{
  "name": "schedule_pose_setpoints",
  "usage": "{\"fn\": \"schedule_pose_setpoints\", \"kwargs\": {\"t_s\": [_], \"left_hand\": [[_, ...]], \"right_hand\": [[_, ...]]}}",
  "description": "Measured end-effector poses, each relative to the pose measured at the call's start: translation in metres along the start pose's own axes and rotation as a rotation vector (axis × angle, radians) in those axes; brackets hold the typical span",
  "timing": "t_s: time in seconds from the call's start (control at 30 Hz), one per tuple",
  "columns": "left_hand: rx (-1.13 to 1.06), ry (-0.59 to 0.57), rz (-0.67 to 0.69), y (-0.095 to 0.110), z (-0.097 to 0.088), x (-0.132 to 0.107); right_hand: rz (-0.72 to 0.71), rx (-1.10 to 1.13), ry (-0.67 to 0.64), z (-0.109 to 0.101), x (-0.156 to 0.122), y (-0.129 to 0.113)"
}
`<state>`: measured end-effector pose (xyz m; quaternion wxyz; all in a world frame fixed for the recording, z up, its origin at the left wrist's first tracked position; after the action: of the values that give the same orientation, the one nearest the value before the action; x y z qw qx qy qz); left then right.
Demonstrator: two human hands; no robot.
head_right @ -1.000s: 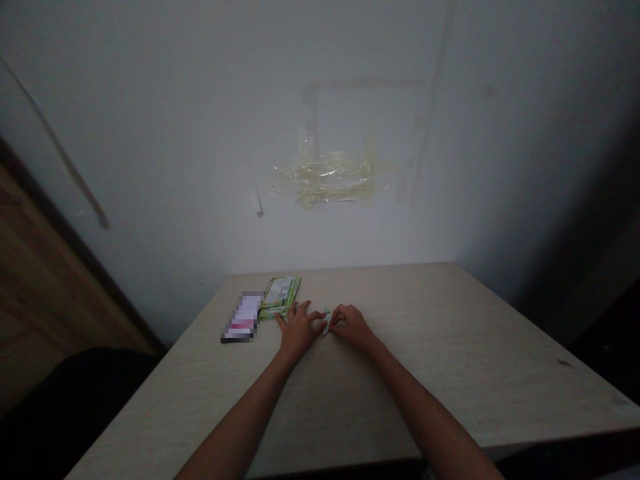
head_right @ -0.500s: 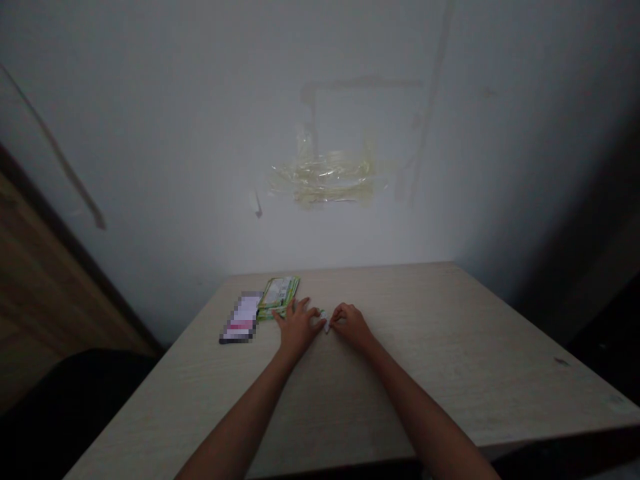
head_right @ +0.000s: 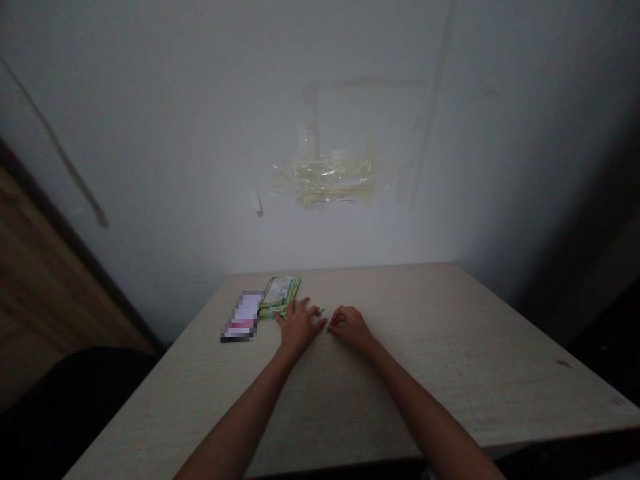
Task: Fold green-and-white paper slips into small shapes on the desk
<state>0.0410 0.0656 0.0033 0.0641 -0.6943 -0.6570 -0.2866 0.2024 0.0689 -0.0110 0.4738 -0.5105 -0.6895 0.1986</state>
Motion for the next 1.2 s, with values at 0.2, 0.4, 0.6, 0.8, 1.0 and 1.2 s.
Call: {"fn": "schedule_pose_setpoints", "kwargs": {"t_s": [0.2, 0.4, 0.6, 0.8, 1.0, 1.2], "left_hand": [[0.004, 0.023, 0.011, 0.0, 0.0, -0.001], [-0.012, 0.009, 0.004, -0.002, 0.003, -0.001], [-0.009, 0.025, 0.016, -0.002, 0.002, -0.002], [-0.002, 0.006, 0.006, -0.002, 0.003, -0.002], [0.005, 0.004, -0.007, -0.002, 0.003, -0.001], [0.006, 0.012, 0.008, -0.001, 0.002, -0.002]], "right_hand": [[-0.008, 0.023, -0.026, 0.002, -0.004, -0.002], [0.089, 0.176, -0.048, 0.006, -0.005, 0.008], [0.157, 0.197, 0.069, 0.0, 0.0, 0.02], [0.124, 0.124, 0.088, -0.003, 0.0, 0.015], [0.145, 0.082, 0.052, -0.001, -0.001, 0.011], [0.151, 0.156, -0.034, 0.002, -0.004, 0.005]]}}
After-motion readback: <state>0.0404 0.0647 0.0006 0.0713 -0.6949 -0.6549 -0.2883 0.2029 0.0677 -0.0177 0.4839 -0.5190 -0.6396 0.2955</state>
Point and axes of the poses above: each hand's wrist, its own x-axis towards the middle knuckle, its own z-axis out of the palm, y = z × x, the point moved 6 cm from there along x, towards the middle knuckle, and after that the axes turned 13 degrees about y, right-handed, at the moved point
